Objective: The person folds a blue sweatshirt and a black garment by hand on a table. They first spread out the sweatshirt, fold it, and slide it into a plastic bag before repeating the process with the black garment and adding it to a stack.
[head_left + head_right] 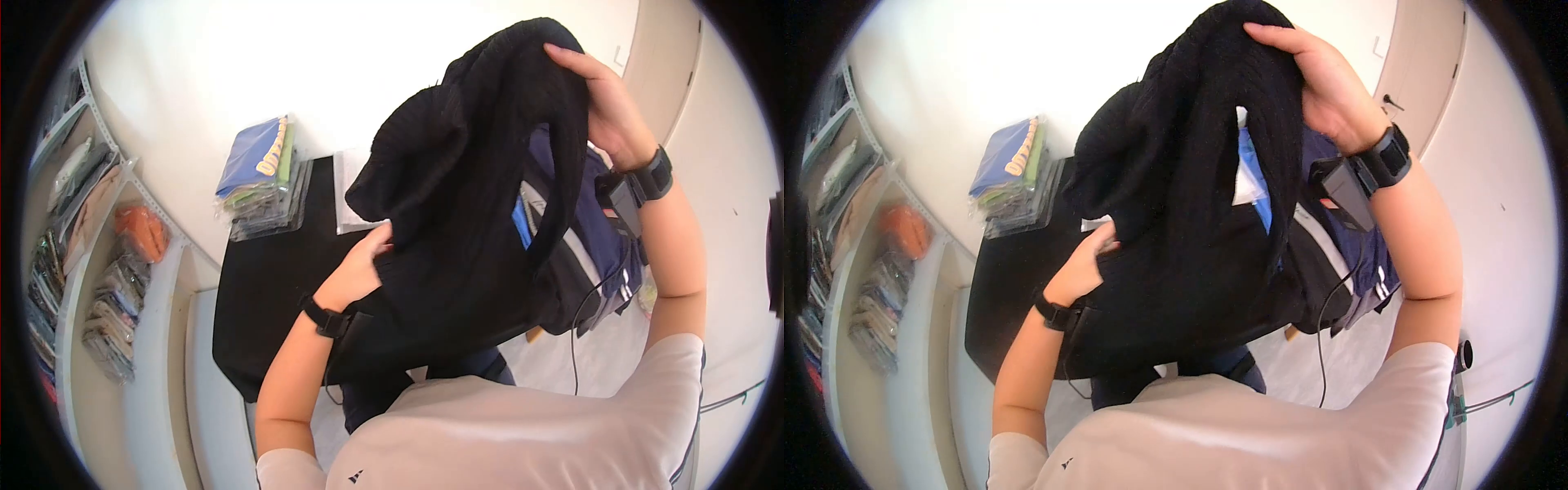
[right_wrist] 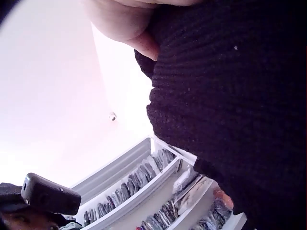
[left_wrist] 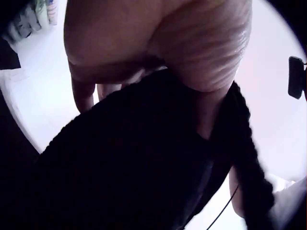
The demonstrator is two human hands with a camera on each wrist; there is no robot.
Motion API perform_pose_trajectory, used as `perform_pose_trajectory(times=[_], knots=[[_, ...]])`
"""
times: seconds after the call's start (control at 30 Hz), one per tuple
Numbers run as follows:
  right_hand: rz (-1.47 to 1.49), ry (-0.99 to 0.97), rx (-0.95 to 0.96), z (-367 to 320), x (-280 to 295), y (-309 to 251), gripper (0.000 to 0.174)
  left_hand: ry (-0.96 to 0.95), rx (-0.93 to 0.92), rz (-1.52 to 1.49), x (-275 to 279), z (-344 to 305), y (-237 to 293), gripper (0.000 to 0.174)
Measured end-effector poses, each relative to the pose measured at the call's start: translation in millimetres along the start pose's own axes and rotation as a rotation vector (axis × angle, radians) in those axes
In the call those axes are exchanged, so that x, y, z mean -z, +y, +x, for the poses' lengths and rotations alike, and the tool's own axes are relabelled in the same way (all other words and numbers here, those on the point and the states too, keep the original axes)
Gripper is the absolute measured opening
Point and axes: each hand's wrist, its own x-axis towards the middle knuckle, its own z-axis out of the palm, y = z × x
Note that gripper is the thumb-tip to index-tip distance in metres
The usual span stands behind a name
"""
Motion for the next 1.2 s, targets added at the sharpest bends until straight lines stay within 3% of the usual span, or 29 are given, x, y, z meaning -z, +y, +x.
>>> perform_pose_trajectory(times=[0.07, 0.1, 0.17, 0.2, 0.27, 0.3, 0.33, 0.4, 0.43, 0.53, 0.57, 0.67, 0.73, 0.8, 0.87, 0.93, 1.0, 1.07, 1.13, 1.17, 1.2], knots=[[0.102, -0.047, -0.117, 0, 1, -2, 0.029, -0.226, 0.090, -0.056, 4, -2, 14, 0.072], [0.044, -0.014, -0.105, -2, 3, -2, 0.030, -0.225, 0.110, -0.052, 5, -8, 10, 0.072], [0.006, -0.002, -0.088, -1, 14, -1, 0.031, -0.183, 0.108, -0.501, 5, -15, -3, 0.077], [0.014, 0.003, -0.093, -2, 16, 0, 0.031, -0.184, 0.119, -0.501, 7, -16, -6, 0.077], [-0.026, 0.015, -0.039, -6, 21, 0, 0.031, -0.041, 0.049, -0.776, 9, -15, -11, 0.085], [-0.015, 0.017, -0.064, -6, 20, 1, 0.032, 0.101, 0.130, -0.651, 1, -12, 4, 0.050], [-0.016, 0.023, -0.069, -8, 21, 3, 0.032, 0.097, 0.135, -0.655, -3, -8, 3, 0.050], [-0.006, -0.002, -0.111, -10, 21, 4, 0.031, 0.038, 0.323, -0.093, -8, 1, 1, 0.056], [-0.007, -0.001, -0.111, -12, 17, 5, 0.031, 0.037, 0.322, -0.094, -13, 4, 1, 0.056], [-0.019, 0.022, -0.082, -22, 7, 4, 0.031, 0.166, 0.400, -0.105, -22, 10, 7, 0.030], [0.002, 0.030, -0.073, -26, 7, 3, 0.030, 0.167, 0.397, -0.101, -20, 10, 6, 0.030], [0.057, 0.020, -0.047, -35, 16, -5, 0.030, 0.612, -0.007, 0.185, -1, 6, 0, 0.031], [0.092, 0.003, -0.033, -42, 25, -10, 0.030, 0.720, -0.013, 0.038, 19, -1, 35, 0.032], [0.045, 0.075, -0.066, -51, 27, -16, 0.033, 0.797, 0.165, 0.139, 50, -11, 72, 0.038], [-0.052, 0.065, -0.044, -65, 12, -21, 0.036, 1.054, 0.204, 0.201, 102, -40, 71, 0.030], [-0.147, 0.059, -0.023, -78, 2, -17, 0.039, 0.971, -0.026, 0.402, 102, -44, 134, 0.037], [-0.550, 0.030, 0.198, -88, -1, -9, 0.049, 0.845, -0.177, 1.292, 170, -89, 137, 0.039], [-0.676, -0.092, 0.158, -104, -14, -11, 0.057, 0.822, -0.258, 0.774, 181, -94, 184, 0.040], [-0.645, -0.295, 0.183, -122, -23, 4, 0.055, 0.755, -0.258, 0.525, 191, -110, 213, 0.037], [-0.651, -0.479, 0.205, -126, -23, 13, 0.057, 0.604, -0.321, 0.597, 213, -125, 225, 0.032], [-0.640, -0.614, 0.259, -128, -30, 24, 0.064, 0.847, -0.206, 0.659, 217, -131, 231, 0.030]])
